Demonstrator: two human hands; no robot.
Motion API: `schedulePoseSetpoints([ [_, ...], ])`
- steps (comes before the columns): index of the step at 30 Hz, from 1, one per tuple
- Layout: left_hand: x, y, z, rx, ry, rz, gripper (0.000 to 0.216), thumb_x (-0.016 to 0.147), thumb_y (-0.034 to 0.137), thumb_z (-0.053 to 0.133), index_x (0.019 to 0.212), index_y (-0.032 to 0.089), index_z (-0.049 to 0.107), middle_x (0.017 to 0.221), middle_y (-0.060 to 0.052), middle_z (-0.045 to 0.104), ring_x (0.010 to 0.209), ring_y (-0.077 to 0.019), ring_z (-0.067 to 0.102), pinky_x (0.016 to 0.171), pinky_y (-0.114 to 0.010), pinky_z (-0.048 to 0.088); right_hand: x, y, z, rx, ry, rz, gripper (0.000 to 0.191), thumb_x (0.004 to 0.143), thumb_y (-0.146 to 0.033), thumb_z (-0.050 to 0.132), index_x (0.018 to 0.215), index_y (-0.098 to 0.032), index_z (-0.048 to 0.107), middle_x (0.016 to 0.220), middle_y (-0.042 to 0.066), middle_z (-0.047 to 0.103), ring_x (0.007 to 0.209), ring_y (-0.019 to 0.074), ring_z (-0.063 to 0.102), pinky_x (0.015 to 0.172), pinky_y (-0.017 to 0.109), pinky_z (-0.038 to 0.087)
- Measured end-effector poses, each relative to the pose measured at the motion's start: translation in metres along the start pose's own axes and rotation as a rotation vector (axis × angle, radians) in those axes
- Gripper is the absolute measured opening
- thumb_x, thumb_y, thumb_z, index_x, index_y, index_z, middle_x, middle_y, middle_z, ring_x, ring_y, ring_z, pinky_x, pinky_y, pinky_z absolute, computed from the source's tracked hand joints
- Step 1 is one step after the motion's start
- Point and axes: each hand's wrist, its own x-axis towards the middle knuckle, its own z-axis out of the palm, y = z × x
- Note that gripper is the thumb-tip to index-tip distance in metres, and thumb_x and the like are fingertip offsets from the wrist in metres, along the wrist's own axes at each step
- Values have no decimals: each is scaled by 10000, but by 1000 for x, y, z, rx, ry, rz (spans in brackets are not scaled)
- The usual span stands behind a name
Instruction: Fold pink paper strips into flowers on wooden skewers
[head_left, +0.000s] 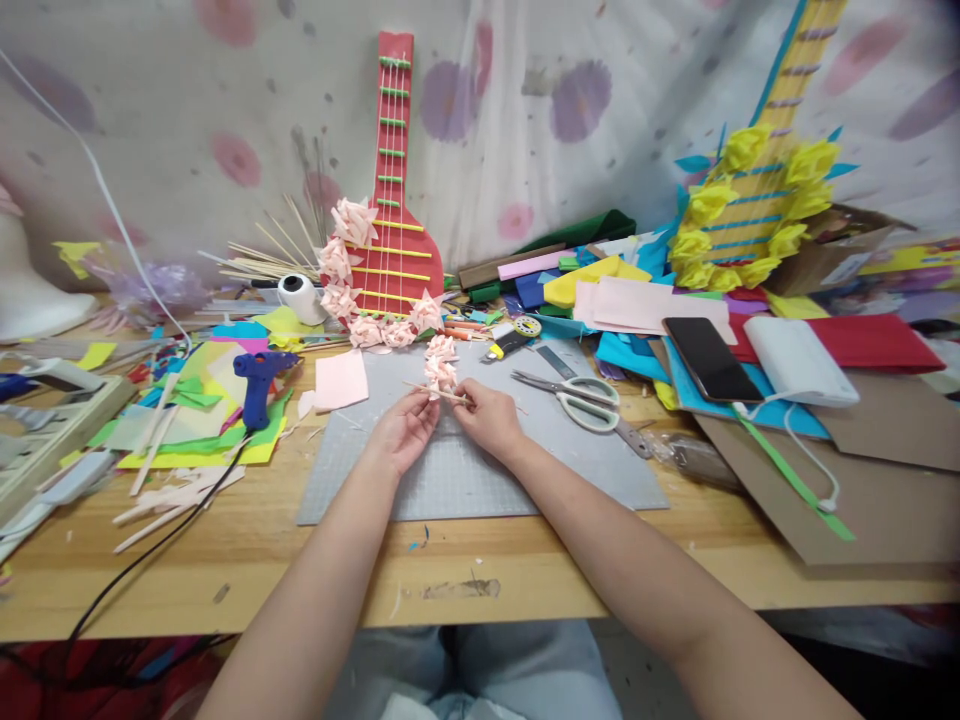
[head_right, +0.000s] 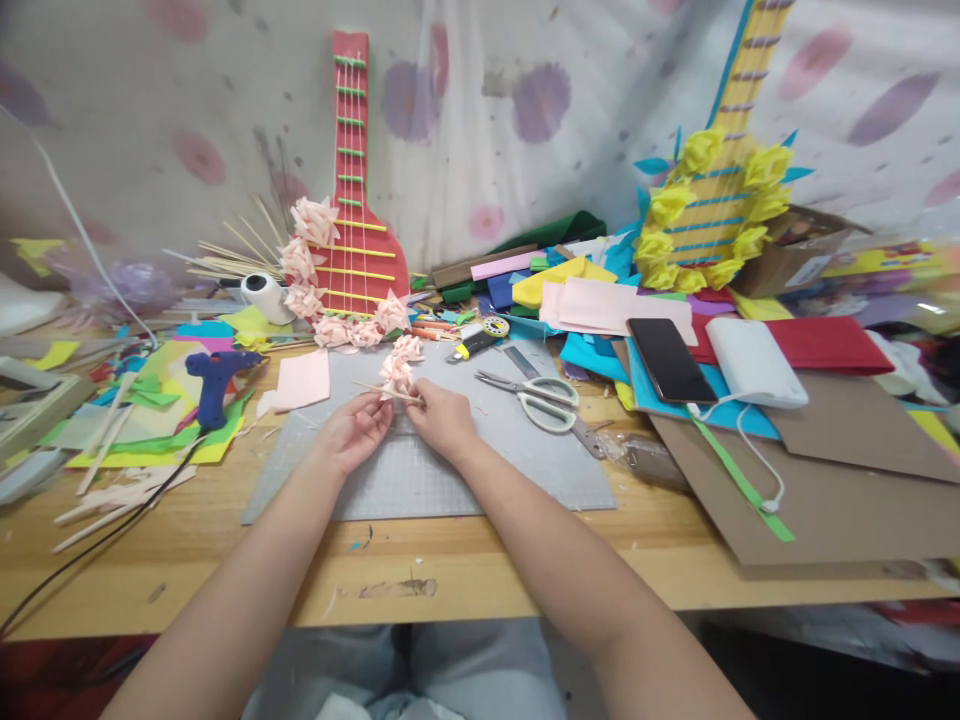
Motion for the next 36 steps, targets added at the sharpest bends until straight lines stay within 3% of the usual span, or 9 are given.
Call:
schedulePoseSetpoints([
  [7,3,-11,2,129,13,257,279,549,-18,621,770,118,519,667,-1,611,600,-54,571,583,-153,450,1,1,0,50,-8,35,151,739,-296,463,806,-228,580,665,-28,617,573,106,520,551,199,318],
  [12,6,-11,-1,165,-2,272,316,535,57,653,835,121,578,690,3,612,577,-43,547,523,-142,413,2,3,1,67,-2,48,151,725,-287,471,814,-233,581,643,-36,599,556,102,505,543,197,311],
  [21,7,-11,-3,211,98,349,323,553,131,661,862,117,565,604,27,558,502,-44,500,479,-162,407,4,5,3,162,-52,55,152,726,-314,475,761,-210,580,607,-40,565,543,92,461,536,189,302],
  [28,5,-9,1,187,169,365,326,618,77,599,924,134,501,629,15,573,534,-68,539,491,-175,431,3,5,3,147,-68,37,129,712,-284,475,749,-208,572,608,-38,563,558,94,472,543,188,306],
  [36,6,-8,3,122,152,317,359,606,4,573,924,128,464,623,8,581,539,-62,550,522,-158,420,3,4,3,117,-92,5,139,724,-288,463,773,-210,567,660,-30,598,587,100,498,558,190,321],
])
